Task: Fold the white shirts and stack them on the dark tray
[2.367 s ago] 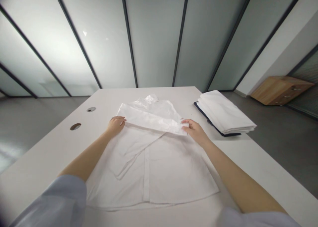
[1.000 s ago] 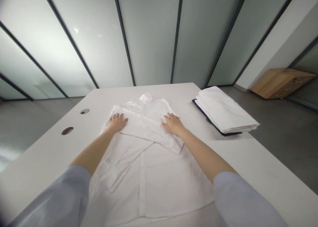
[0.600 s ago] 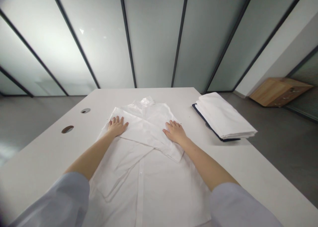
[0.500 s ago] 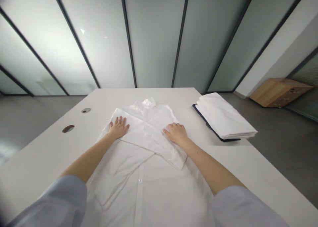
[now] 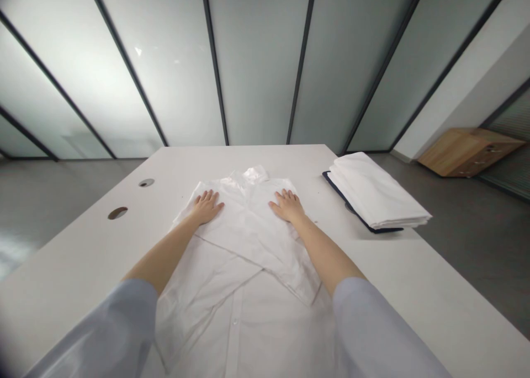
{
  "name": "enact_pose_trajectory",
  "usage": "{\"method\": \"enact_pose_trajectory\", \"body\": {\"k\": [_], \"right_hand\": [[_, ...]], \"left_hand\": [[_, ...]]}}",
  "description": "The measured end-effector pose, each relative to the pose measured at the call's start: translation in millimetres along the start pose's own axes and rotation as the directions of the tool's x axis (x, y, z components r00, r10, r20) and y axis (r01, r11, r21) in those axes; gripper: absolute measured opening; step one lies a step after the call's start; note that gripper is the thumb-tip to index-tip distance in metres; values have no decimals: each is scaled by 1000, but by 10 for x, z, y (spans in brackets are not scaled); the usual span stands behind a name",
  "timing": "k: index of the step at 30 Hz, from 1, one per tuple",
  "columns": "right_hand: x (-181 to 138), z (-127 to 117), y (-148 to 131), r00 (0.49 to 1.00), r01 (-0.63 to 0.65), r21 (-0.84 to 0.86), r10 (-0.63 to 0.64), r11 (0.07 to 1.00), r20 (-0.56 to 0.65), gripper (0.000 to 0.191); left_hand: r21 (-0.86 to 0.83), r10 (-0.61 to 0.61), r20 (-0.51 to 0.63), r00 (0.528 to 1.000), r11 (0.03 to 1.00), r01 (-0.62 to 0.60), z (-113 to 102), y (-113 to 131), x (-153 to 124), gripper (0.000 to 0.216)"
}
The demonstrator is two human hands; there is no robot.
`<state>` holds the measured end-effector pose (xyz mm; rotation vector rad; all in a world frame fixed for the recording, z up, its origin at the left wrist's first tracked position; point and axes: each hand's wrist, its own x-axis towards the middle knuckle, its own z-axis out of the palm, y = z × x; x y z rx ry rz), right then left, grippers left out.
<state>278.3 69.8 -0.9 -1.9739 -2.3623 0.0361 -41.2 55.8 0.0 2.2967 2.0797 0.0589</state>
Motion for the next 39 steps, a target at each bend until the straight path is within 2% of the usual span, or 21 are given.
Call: {"method": "enact_pose_trajectory", "body": {"k": [4,10,14,17,20,24,28,33,39], "right_hand": [[-58,93,16,999,-38,-10,39,999,26,68],[-320,6,19,998,40,-69,-37,997,48,69],[-317,-121,14,994,93,-80,-88,992,58,58],[-202,-159,-3,997,75,-60,-73,995,26,55],[-87,-144,6,999,22,-34,-24,999,-47,54],[16,-135,123,963,-196,44,201,980,-179,44],[126,-144,316,924,-336,152,357,929,-137,37],[221,-106,475,906,-384,277,418,881,-72,30],[261,-51,562,914,-343,238,381,909,-136,25]], "left_hand": [[30,-16,44,999,999,15,15,15,-99,67],[69,24,49,998,997,-28,-132,31,-356,67],[69,-75,166,983,996,64,-317,95,-205,69],[62,-80,103,992,995,74,-349,207,-20,67],[53,-47,19,999,998,46,-234,299,79,68],[18,-65,15,998,998,65,-24,318,60,72],[-3,-80,-8,997,997,80,61,291,14,71],[-3,-77,-24,997,997,77,68,288,11,71],[12,-79,-37,996,997,80,74,298,-1,70]]}}
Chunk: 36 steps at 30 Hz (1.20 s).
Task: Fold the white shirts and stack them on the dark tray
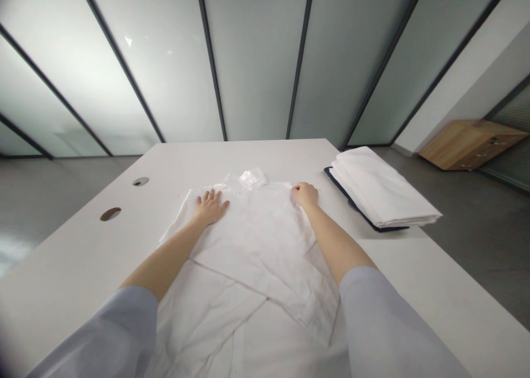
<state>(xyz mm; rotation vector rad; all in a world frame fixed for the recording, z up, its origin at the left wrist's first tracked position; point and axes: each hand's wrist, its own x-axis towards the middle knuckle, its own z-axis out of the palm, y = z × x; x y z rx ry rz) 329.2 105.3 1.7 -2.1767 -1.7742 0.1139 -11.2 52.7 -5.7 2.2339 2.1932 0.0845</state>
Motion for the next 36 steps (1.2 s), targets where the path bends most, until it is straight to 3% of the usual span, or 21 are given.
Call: {"method": "enact_pose_trajectory", "body": {"k": [8,12,24,36], "right_hand": [[106,49,33,998,-48,9,49,999,-37,21],[67,61,-23,997,24,-14,-25,1000,-73,23],[73,110,-95,999,-47,-85,47,995,-7,27],[316,47,15,993,-117,95,115,989,21,23]], "left_hand": [[18,-7,23,1000,1000,6,-30,16,-9,70],[23,-5,25,1000,1000,5,-24,14,-4,70],[19,-5,22,1000,1000,4,-26,18,-2,71],[23,-2,20,1000,1000,2,-33,31,-13,71]]}}
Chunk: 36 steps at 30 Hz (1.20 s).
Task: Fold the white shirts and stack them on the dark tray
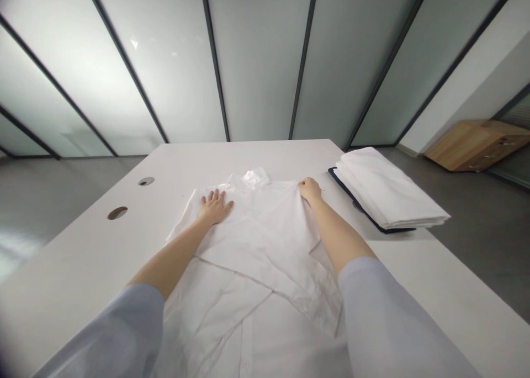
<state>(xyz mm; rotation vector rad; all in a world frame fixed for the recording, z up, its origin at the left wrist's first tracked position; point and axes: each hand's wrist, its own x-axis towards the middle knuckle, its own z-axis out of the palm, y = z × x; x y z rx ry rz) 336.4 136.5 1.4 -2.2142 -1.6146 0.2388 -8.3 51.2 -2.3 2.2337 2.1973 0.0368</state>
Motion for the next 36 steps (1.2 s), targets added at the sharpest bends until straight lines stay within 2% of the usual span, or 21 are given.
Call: {"method": "enact_pose_trajectory", "body": {"k": [4,6,8,10,13,16,18,22,25,28,31,33,36], "right_hand": [[12,-22,43,999,-14,2,14,1000,28,26],[-44,-28,40,1000,21,-29,-21,999,-23,31],[-137,-27,13,988,113,-90,-122,990,-100,40],[-244,-13,-32,956,252,-161,-271,954,-111,47],[-371,41,-99,919,390,-230,-393,892,36,57],[-410,114,-113,923,376,-263,-336,888,187,69],[-397,150,-84,926,352,-261,-292,899,240,73],[-370,159,-14,923,351,-246,-288,903,256,70],[-364,121,-53,926,366,-287,-316,885,206,66],[-312,79,-232,904,428,-264,-407,864,134,55],[-220,84,-511,867,498,-130,-490,857,90,50],[-176,126,-695,869,490,-48,-484,870,103,50],[-172,221,-884,898,402,-28,-388,915,208,44]], "left_hand": [[7,-3,9,1000,1000,3,-13,7,-8,71],[14,-2,7,1000,1000,2,-12,6,-9,71],[23,2,1,1000,1000,-2,-6,2,-6,71],[26,6,-8,1000,1000,-6,-1,-2,-3,71],[12,8,-6,1000,1000,-8,-6,-4,-1,71],[-2,7,9,1000,1000,-7,-17,-3,-2,71],[-3,7,17,1000,1000,-7,-18,-7,-1,71],[8,11,22,1000,1000,-11,-29,-21,2,69],[19,16,-26,1000,1000,-15,-91,-27,25,64],[24,10,-110,994,1000,-7,-184,-19,109,57],[-17,0,-195,981,1000,-3,-229,6,278,48],[-95,-42,-166,985,995,26,-215,28,420,44],[-206,-103,-57,993,975,89,-166,60,619,43]]}}
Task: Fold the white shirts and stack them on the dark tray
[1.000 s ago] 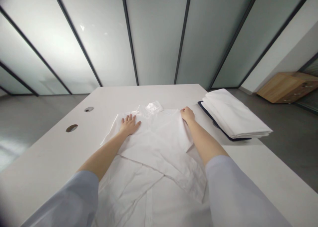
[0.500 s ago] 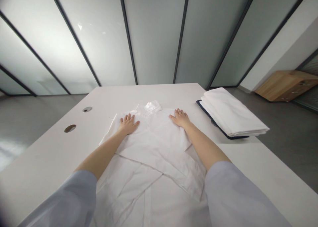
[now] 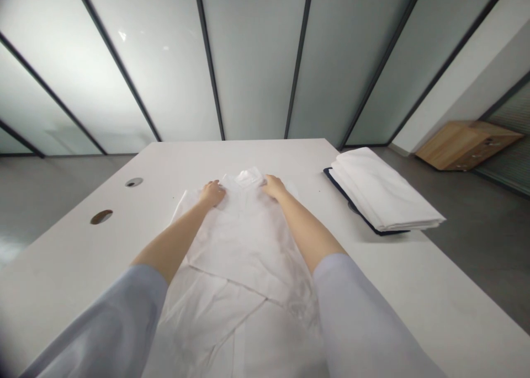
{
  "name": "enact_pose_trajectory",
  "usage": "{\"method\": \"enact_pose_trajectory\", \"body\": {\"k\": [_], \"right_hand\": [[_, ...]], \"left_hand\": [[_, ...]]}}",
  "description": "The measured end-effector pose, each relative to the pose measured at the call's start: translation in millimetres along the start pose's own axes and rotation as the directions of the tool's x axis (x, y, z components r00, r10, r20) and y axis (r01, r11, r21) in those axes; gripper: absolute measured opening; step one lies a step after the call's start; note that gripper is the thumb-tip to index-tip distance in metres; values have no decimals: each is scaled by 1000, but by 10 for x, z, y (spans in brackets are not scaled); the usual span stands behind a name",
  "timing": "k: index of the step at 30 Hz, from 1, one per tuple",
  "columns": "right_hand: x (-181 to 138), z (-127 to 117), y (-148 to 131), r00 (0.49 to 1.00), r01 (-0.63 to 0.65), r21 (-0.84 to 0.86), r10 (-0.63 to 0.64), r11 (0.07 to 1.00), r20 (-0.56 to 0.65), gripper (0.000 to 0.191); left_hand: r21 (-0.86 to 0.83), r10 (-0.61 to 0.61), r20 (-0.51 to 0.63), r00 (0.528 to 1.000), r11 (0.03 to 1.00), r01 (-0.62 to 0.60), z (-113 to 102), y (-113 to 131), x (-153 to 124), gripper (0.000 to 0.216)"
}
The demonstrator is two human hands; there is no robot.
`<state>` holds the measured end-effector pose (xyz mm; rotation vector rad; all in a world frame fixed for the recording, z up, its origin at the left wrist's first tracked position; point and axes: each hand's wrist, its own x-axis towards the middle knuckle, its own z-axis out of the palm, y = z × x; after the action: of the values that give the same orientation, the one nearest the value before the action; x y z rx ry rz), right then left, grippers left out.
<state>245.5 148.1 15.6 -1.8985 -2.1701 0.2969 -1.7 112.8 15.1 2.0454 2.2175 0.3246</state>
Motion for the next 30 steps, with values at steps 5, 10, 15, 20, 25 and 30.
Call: {"method": "enact_pose_trajectory", "body": {"k": [5,10,15,20,25,30], "right_hand": [[-18,71,-85,996,-77,-31,76,997,-50,35],[-148,-27,-47,964,36,-99,-61,994,-259,33],[-356,-77,35,968,123,-326,-186,937,-170,31],[-488,-44,67,958,212,-293,-257,932,-124,32],[-449,61,-95,975,153,-161,-176,975,-137,52],[-482,240,-166,996,69,-156,-59,985,66,73]], "left_hand": [[-59,-27,32,999,998,29,-4,27,113,33],[29,86,-178,980,996,-82,-94,-23,-46,31],[223,278,-164,946,945,-239,-100,-203,-266,28],[236,236,-132,963,951,-200,-150,-345,-375,36],[152,223,-141,965,968,-202,-108,-174,-340,55],[136,176,158,972,971,-198,49,-73,-334,72]]}}
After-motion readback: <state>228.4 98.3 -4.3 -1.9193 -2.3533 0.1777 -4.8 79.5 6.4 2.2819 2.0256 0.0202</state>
